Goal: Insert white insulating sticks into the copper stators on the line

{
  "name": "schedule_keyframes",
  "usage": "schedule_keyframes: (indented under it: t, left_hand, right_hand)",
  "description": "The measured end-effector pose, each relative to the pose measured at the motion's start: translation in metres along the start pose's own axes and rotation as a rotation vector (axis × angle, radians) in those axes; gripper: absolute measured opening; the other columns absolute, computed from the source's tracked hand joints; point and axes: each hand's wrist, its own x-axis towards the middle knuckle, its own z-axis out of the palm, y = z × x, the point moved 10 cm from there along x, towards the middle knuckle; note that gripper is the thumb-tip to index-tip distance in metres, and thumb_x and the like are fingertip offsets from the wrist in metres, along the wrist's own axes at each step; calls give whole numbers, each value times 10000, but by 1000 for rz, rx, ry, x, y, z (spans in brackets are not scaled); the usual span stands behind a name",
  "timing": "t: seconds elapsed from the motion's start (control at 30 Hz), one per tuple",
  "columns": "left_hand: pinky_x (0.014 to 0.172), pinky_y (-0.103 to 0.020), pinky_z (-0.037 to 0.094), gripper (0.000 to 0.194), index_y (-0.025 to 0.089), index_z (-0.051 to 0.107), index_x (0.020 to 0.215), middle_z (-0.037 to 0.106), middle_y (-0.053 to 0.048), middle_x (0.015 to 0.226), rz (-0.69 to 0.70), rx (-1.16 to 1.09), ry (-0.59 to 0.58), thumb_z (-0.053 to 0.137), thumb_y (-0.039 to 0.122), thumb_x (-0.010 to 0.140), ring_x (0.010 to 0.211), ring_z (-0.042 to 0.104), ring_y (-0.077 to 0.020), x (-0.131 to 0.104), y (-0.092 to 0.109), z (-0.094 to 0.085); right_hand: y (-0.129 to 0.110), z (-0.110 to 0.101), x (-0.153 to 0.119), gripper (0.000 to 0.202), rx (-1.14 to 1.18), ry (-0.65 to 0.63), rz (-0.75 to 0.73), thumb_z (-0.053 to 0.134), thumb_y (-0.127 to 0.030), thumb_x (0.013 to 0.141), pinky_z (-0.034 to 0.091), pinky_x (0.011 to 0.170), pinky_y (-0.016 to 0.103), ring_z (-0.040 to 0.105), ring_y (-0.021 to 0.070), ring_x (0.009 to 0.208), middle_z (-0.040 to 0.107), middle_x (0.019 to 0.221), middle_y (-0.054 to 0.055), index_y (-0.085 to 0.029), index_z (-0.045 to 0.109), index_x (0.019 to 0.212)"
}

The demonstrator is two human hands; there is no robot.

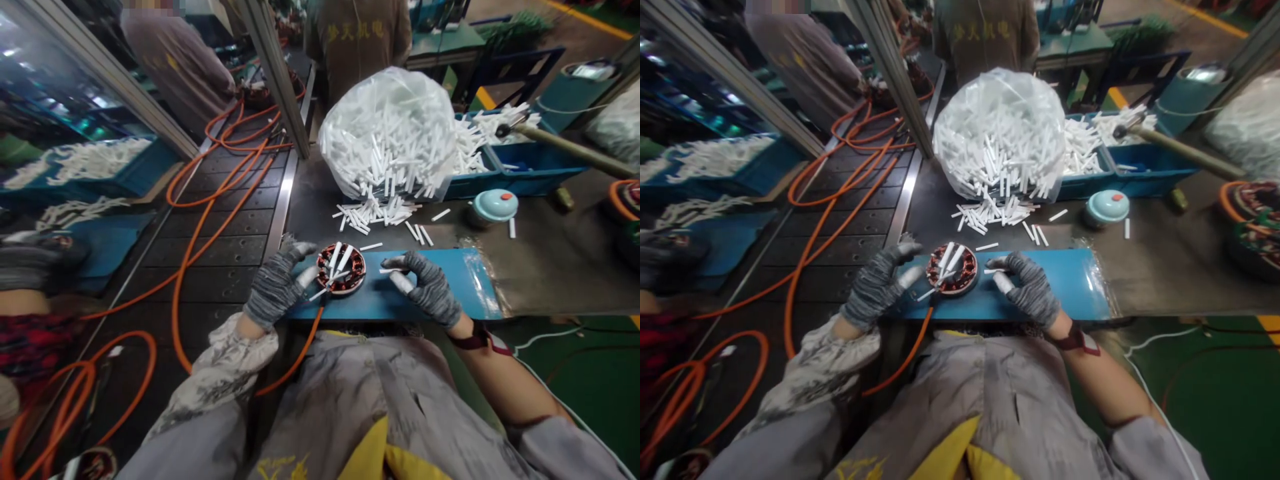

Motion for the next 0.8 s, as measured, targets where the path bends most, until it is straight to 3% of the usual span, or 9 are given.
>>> schedule_keyframes:
  t: [0.13, 0.37, 0.53, 0.6, 0.7, 0.8]
  left_hand:
    - [1096, -482, 518, 420, 202, 658, 1254, 713, -101, 1236, 122, 115, -107, 670, 459, 923, 1200, 655, -281, -19, 4, 27]
    - [1195, -505, 416, 371, 202, 656, 1254, 726, -96, 1235, 228, 89, -40, 687, 371, 924, 1295, 607, -280, -33, 19, 56]
    - [1159, -505, 462, 439, 197, 629, 1290, 709, -107, 1280, 147, -96, -8, 718, 348, 888, 1251, 646, -266, -36, 8, 62]
    - [1203, -528, 410, 430, 208, 636, 1292, 714, -100, 1281, 159, -111, -25, 715, 343, 891, 1255, 649, -260, -36, 9, 66]
    - [1252, -524, 341, 383, 211, 646, 1292, 732, -88, 1271, 234, -100, -46, 677, 319, 926, 1276, 642, -237, -35, 18, 70]
    - [1266, -536, 310, 333, 217, 679, 1248, 760, -74, 1216, 281, -83, -54, 650, 288, 923, 1261, 657, -231, -33, 22, 75]
  right_hand:
    - [-6, 10, 10, 182, 43, -12, 29, 647, -321, 923, 597, 811, 335, 744, 198, 874, 799, 977, 38, -228, 762, 1029]
    - [-27, 23, 23, 211, -11, -106, -91, 620, -356, 960, 577, 801, 331, 714, 186, 871, 776, 977, 36, -238, 755, 1071]
    - [-55, 37, 8, 261, -360, -261, -476, 531, -265, 1015, 509, 780, 347, 654, 201, 858, 741, 966, 75, -259, 754, 1151]
    - [-55, 47, -1, 296, -545, -308, -535, 502, -208, 1023, 467, 742, 343, 625, 205, 795, 737, 888, 86, -250, 750, 1178]
    - [-37, 54, -2, 304, -607, -327, -314, 500, -296, 1040, 446, 718, 345, 613, 214, 736, 725, 814, 108, -184, 745, 1180]
    - [-9, 68, -4, 491, -351, -425, 32, 382, -469, 1073, 470, 655, 315, 601, 181, 611, 695, 704, 73, -162, 763, 1042]
